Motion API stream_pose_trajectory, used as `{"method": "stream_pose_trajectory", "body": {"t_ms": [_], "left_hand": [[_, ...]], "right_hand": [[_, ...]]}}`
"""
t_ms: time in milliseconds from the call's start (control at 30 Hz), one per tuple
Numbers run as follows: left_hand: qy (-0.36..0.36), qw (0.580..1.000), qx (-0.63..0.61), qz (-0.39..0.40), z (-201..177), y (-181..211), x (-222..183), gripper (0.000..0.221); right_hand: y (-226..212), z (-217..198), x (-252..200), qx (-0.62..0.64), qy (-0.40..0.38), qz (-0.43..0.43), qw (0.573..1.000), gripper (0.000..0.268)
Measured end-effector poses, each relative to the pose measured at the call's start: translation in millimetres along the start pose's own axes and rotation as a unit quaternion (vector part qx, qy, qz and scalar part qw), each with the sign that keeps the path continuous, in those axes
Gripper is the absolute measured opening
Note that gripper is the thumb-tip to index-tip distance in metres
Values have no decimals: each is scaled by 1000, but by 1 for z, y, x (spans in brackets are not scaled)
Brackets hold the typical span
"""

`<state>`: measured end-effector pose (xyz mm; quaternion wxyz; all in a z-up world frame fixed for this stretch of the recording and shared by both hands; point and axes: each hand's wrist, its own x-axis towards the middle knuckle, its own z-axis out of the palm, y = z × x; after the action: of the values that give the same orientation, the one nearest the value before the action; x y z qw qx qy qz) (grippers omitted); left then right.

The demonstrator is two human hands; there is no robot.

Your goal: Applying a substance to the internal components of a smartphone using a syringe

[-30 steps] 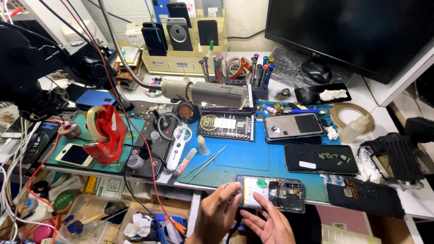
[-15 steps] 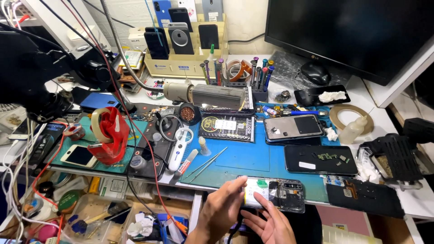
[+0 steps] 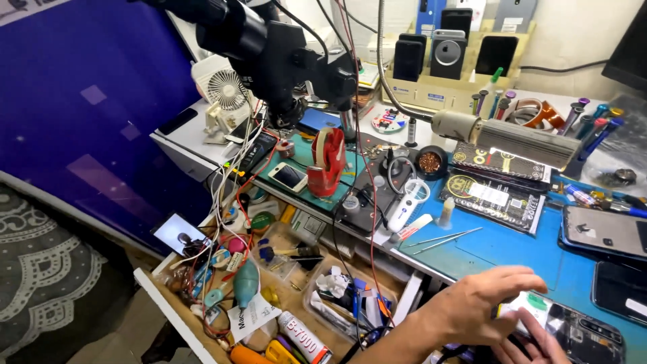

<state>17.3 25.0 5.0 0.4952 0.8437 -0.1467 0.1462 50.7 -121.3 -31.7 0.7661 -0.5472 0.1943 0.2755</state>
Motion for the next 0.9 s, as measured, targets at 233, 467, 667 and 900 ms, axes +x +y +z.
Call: {"method": "stream_pose_trajectory", "body": {"t_ms": [233, 467, 667, 900], "left_hand": [[173, 966, 194, 7, 26, -20, 10, 38], [167, 949, 267, -20, 25, -5, 17, 50], [-30, 991, 31, -128, 15, 0, 16, 50], [146, 967, 207, -10, 33, -14, 17, 43]], "right_hand": [[-25, 31, -47, -21, 14, 33, 999, 50], [-4, 11, -16, -4, -5, -6, 1000, 57], [28, 5, 32, 103, 16, 2, 995, 23], [58, -60, 95, 403, -659, -30, 634, 46]]}}
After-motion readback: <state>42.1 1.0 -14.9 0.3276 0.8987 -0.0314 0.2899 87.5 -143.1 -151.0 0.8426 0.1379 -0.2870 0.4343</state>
